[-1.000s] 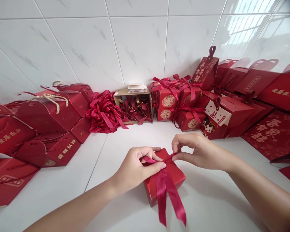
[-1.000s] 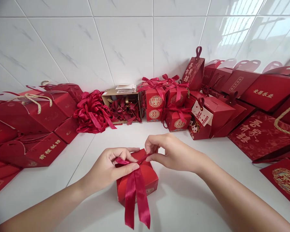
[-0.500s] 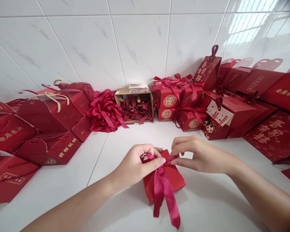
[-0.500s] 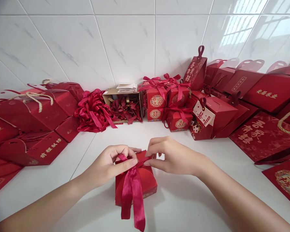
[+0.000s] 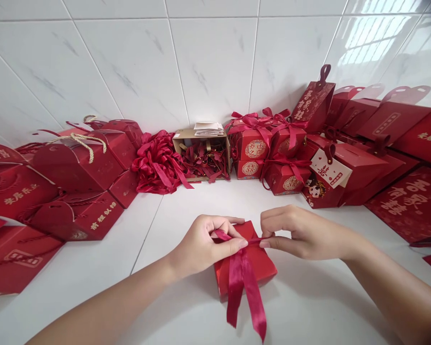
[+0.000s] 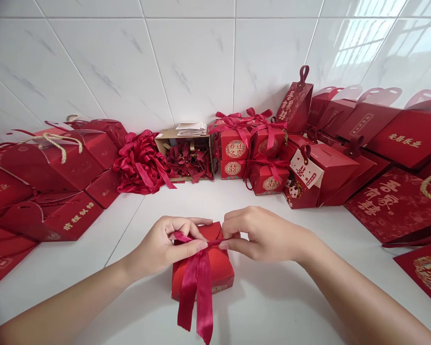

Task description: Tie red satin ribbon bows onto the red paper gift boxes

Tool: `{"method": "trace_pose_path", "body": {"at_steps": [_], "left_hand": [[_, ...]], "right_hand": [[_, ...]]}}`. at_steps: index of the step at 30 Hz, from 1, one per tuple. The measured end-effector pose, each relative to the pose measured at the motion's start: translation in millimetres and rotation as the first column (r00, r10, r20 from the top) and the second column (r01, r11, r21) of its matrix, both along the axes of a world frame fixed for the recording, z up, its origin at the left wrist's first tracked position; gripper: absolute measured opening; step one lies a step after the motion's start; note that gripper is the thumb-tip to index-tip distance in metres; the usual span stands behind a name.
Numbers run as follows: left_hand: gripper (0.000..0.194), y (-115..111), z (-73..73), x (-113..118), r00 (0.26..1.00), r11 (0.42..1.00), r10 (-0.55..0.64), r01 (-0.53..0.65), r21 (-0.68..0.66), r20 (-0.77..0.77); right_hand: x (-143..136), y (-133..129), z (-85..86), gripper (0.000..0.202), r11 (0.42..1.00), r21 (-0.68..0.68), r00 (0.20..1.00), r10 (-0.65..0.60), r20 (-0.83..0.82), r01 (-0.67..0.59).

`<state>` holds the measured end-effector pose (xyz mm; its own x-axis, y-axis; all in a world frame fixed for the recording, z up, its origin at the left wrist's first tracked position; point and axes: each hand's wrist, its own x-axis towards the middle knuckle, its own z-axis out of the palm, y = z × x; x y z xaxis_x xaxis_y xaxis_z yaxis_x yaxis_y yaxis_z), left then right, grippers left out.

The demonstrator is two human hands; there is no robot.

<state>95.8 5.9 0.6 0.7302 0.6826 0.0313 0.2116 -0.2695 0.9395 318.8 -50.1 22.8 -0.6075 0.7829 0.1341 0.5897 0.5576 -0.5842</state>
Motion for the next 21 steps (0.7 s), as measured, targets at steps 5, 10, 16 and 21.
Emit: {"method": "trace_pose_path", "body": {"at_steps": [5, 10, 16, 21], "left_hand": [[0.024, 0, -4.1, 0, 1.000, 1.000, 0.022, -0.022, 0.020, 0.004], [0.010, 2, -2.5, -2, 0.999, 0.999, -0.036, 0.037, 0.037, -0.036], [0.012, 2, 3.7, -4, 0.995, 0.996, -0.092, 0.092, 0.015, 0.031], [0.021, -2, 0.6, -2, 0.999, 0.999, -0.039, 0.039, 0.008, -0.001]], "right_hand": [[9, 3, -0.7, 0.023, 0.998, 0.029, 0.997, 0.059, 0.059, -0.060], [9, 7, -6.9, 0.022, 1.000, 0.026, 0.999, 0.016, 0.043, -0.017], [4, 7, -8.2, 0.020, 0.999, 0.034, 1.000, 0.001, 0.017, -0.001], [5, 7, -11.3, 0.021, 0.995, 0.089, 0.999, 0.040, -0.019, -0.038]]}}
